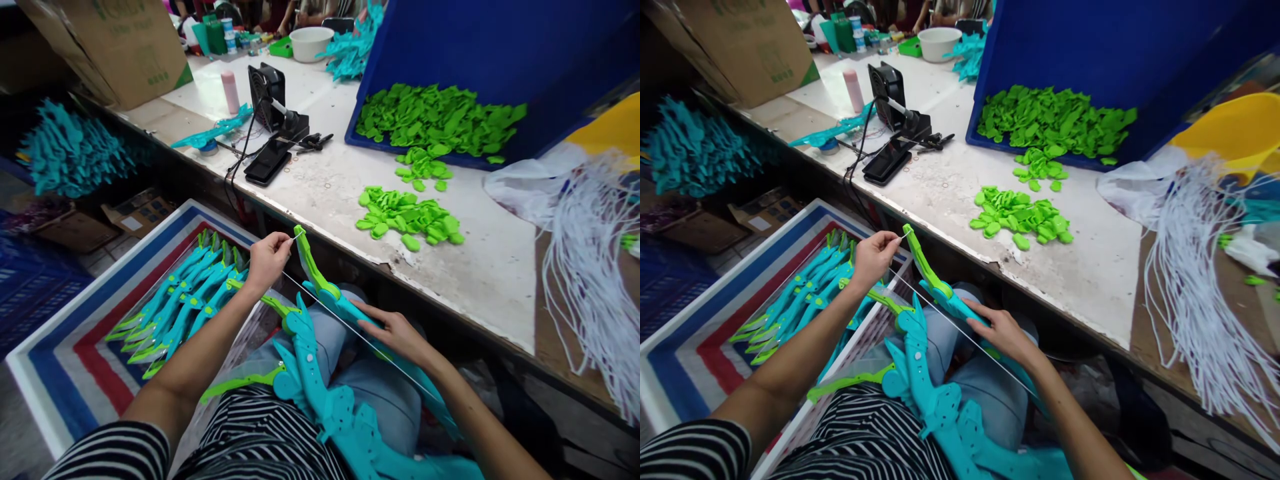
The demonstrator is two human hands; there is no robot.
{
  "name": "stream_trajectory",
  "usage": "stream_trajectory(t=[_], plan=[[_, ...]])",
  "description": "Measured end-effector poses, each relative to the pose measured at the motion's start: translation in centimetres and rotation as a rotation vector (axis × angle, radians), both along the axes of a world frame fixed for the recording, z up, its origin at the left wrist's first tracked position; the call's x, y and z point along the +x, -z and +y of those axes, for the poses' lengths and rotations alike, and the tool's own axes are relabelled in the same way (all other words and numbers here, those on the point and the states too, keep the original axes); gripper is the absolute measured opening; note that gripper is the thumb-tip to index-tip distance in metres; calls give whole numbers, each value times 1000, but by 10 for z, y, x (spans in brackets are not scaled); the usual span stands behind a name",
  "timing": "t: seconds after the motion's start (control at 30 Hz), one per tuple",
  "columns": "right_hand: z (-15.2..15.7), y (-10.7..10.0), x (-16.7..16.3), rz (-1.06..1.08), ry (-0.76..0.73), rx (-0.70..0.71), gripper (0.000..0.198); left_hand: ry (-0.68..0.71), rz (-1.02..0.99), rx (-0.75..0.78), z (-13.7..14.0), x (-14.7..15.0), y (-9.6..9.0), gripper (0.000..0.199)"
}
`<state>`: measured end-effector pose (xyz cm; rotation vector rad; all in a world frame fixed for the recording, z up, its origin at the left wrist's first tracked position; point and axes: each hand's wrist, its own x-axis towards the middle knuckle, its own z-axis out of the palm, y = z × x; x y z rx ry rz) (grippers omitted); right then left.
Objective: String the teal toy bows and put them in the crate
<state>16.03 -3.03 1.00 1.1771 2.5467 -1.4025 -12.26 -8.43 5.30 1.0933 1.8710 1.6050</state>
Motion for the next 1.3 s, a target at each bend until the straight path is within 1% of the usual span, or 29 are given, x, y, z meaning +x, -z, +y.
stream_trajectory(t=[0.13,0.2,0.27,0.3,0.4,0.47,0.53,0.6,0.67,0.73,0.8,0.9,0.97,1.13,1.23,1.3], plan=[[0,0,-1,-2,-1,13,53,10,6,-8,0,-1,-1,10],[-1,0,-2,-28,-5,24,53,25,-41,8,3,-1,-2,9],[-3,-1,-2,-52,-17,39,54,68,-148,22,7,-1,-5,9],[-4,0,-1,-51,-27,52,54,101,-216,24,10,-1,-6,12],[-8,1,2,-5,-69,125,50,203,-399,-10,16,-2,-12,30],[-9,0,2,13,-90,237,47,236,-464,-48,18,-4,-15,33],[-5,-5,-8,37,-78,406,43,242,-495,-65,16,-5,-17,31],[3,-16,-31,129,-30,566,39,240,-511,-63,12,-5,-18,33],[15,-31,-65,282,22,636,34,244,-519,-60,7,-4,-18,34],[29,-44,-103,415,44,612,31,249,-527,-57,3,-4,-18,36],[41,-53,-135,493,24,538,26,253,-536,-55,-1,-5,-17,38],[53,-54,-160,536,-35,421,14,252,-553,-53,-5,-8,-15,41],[57,-52,-163,543,-63,365,12,250,-560,-50,-6,-10,-13,41],[61,-49,-158,532,-82,284,19,254,-550,-57,-6,-10,-10,38],[56,-48,-158,518,-63,301,20,252,-540,-65,-6,-9,-10,35],[48,-47,-161,522,-69,346,18,246,-510,-103,-6,-10,-10,31]])
